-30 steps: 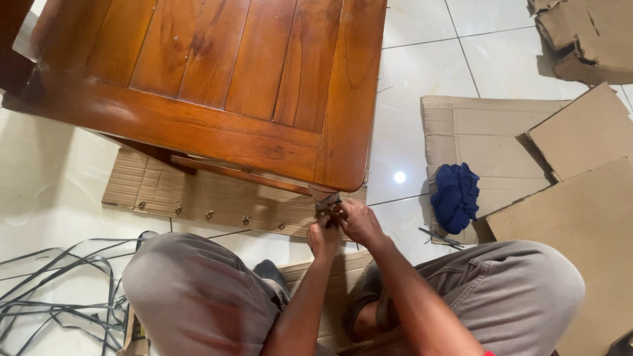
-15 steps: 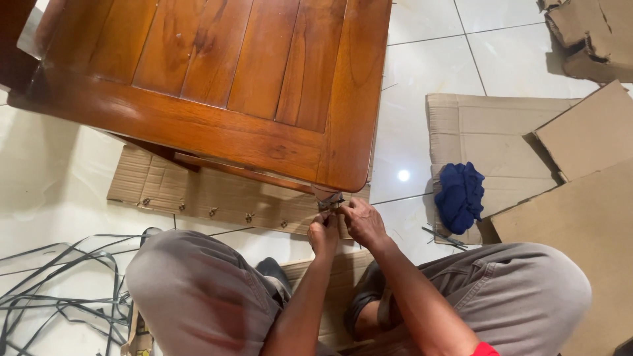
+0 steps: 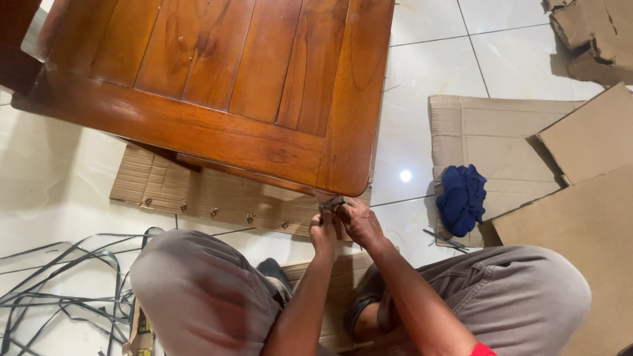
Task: Wrapping the legs of a wooden chair with cardboard pieces for protection
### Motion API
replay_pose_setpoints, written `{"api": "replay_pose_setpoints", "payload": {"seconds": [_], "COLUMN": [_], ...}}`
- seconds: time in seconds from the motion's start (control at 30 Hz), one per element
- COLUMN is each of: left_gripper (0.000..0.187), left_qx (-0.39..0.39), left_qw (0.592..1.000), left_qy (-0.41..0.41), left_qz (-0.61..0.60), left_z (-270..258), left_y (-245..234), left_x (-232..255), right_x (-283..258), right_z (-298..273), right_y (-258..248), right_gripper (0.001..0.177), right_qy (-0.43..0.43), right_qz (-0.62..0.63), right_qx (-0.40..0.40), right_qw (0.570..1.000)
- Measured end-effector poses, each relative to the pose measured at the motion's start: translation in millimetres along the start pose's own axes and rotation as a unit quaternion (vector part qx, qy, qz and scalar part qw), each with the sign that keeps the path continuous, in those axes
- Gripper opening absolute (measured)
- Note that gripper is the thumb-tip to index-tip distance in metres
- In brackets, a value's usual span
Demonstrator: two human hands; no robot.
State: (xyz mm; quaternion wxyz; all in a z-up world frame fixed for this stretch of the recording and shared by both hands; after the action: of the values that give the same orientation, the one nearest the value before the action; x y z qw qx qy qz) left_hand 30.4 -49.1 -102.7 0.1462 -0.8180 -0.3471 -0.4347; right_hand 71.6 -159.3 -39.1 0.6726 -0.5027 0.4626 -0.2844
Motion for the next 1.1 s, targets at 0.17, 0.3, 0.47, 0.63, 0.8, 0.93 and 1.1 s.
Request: {"api": "replay_pose_setpoints", "payload": {"seconds": [0.17, 0.3, 0.47, 0.63, 0.8, 0.93, 1.1], "left_gripper": [0.026, 0.024, 0.007, 0.011, 0.011, 0.011, 0.019], "left_qx": [-0.022, -0.041, -0.066, -0.075, -0.085, -0.105, -0.096], "left_qw": [0.975, 0.969, 0.969, 0.973, 0.977, 0.985, 0.993], "left_qy": [-0.166, -0.181, -0.149, -0.137, -0.112, -0.030, 0.056], "left_qz": [-0.145, -0.165, -0.186, -0.169, -0.163, -0.135, 0.027], "left_z": [13.3, 26.7, 19.3, 6.5, -9.3, -13.6, 68.5], "left_y": [1.7, 6.3, -2.7, -5.2, -5.9, -2.9, -4.3], "left_x": [-27.5, -41.1, -26.8, -12.5, 2.5, 6.6, -97.9], "right_x": [5.0, 16.6, 1.2, -11.7, -18.6, -3.9, 0.5], "right_z": [0.6, 1.6, 2.7, -1.2, -1.5, -2.0, -4.6], "right_y": [12.7, 27.4, 13.6, 4.3, -5.2, 5.8, 6.9], "right_gripper": [0.014, 0.015, 0.024, 0.017, 0.016, 0.013, 0.011], "right_qy": [0.079, 0.168, 0.294, 0.209, 0.108, 0.068, 0.073], "right_qz": [0.068, 0.142, 0.194, 0.136, 0.043, 0.041, 0.069], "right_qx": [-0.058, -0.067, -0.114, -0.070, -0.063, -0.068, -0.071], "right_qw": [0.993, 0.973, 0.929, 0.966, 0.991, 0.995, 0.992]}}
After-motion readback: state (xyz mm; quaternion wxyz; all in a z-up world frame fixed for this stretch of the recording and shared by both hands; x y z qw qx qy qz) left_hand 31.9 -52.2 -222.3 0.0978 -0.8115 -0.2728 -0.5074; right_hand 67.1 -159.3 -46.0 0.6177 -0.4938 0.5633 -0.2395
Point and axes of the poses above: each hand's wrist, its own z-axis towards the middle knuckle, its own y-axis out of the palm, x = y × z, the point moved 1 cm from there along z, towards the middle knuckle, and after that the axes turned 9 degrees about -z, right-handed, at the moved point
